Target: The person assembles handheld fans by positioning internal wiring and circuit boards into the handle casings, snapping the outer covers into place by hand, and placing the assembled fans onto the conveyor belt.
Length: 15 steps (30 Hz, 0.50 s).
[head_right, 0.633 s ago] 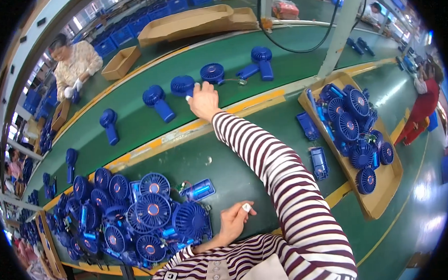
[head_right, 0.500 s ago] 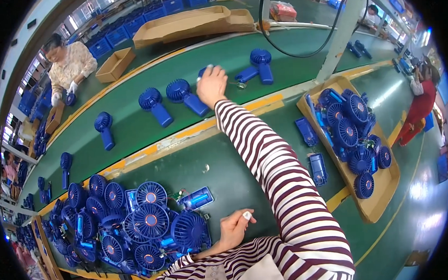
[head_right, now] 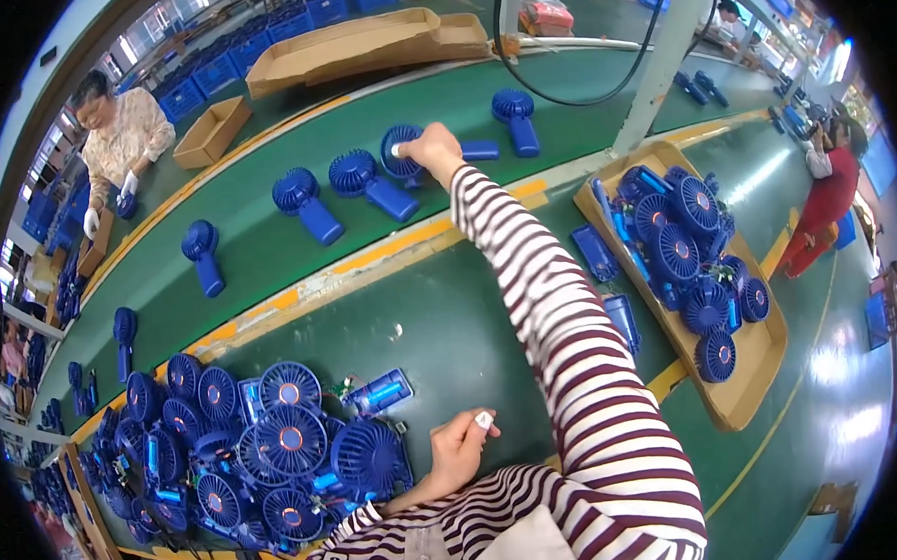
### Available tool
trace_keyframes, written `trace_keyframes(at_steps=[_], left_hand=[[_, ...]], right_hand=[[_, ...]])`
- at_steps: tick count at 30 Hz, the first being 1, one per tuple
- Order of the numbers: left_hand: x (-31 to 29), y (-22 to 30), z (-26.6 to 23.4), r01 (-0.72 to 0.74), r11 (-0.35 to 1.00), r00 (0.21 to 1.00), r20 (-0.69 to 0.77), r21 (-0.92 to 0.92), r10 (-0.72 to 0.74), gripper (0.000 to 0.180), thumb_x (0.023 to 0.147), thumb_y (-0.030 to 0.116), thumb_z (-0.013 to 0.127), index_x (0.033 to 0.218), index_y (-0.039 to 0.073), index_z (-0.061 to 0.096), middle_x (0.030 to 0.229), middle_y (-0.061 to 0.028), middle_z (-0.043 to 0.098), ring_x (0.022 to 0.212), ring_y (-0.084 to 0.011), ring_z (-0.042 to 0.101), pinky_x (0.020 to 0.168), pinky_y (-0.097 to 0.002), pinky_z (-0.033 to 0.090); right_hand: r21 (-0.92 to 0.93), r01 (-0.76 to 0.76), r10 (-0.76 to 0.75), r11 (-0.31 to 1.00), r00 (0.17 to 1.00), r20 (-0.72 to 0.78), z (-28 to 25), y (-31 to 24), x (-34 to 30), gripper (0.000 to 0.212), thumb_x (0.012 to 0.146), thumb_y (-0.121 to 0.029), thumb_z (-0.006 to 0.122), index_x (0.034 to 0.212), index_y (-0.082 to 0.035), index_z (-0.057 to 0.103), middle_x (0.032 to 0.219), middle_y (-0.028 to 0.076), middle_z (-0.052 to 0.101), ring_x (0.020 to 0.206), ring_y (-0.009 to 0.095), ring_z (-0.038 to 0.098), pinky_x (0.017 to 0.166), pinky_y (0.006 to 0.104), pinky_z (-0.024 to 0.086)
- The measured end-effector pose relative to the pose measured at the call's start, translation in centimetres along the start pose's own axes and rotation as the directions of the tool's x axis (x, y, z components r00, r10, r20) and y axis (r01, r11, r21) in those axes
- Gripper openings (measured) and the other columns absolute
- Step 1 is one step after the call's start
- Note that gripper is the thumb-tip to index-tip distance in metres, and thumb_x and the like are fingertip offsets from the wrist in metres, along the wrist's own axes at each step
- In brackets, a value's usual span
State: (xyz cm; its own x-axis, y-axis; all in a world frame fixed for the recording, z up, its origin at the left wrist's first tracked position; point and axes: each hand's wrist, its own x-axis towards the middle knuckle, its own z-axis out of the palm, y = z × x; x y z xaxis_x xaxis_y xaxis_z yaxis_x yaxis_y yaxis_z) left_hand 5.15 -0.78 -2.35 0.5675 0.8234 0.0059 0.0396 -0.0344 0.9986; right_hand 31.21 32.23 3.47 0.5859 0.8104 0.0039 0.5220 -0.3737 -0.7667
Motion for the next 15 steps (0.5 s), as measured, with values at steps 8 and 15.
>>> trace_keyframes(at_steps=[8, 15], left_hand=[[-0.7, -0.9, 0.5, 0.000, 1.000, 1.000, -0.017, 0.024, 0.000, 0.013, 0.085, 0.012, 0.055, 0.084, 0.001, 0.062, 0.062, -0.0068, 0.061, 0.055, -0.0146, 0.059, 0.053, -0.0264, 0.045], [-0.7, -0.7, 0.4, -0.027, 0.999, 0.999, 0.032, 0.020, 0.026, 0.012, 0.083, 0.008, 0.055, 0.089, 0.001, 0.062, 0.064, -0.0052, 0.061, 0.057, -0.0095, 0.056, 0.054, -0.0232, 0.044]], right_hand=[[0.786, 0.196, -0.041, 0.586, 0.976, -0.213, -8.2, 1.3, -20.1, 0.036, 0.071, -0.018, 0.072, 0.099, -0.001, 0.057, 0.090, 0.004, 0.061, 0.078, 0.012, 0.058, 0.068, 0.0254, 0.045], [0.929, 0.066, 0.178, 0.363, 0.974, -0.139, -12.5, 10.4, -32.7, 0.035, 0.079, -0.011, 0.065, 0.109, 0.000, 0.052, 0.102, 0.009, 0.059, 0.090, 0.019, 0.058, 0.080, 0.0365, 0.049]])
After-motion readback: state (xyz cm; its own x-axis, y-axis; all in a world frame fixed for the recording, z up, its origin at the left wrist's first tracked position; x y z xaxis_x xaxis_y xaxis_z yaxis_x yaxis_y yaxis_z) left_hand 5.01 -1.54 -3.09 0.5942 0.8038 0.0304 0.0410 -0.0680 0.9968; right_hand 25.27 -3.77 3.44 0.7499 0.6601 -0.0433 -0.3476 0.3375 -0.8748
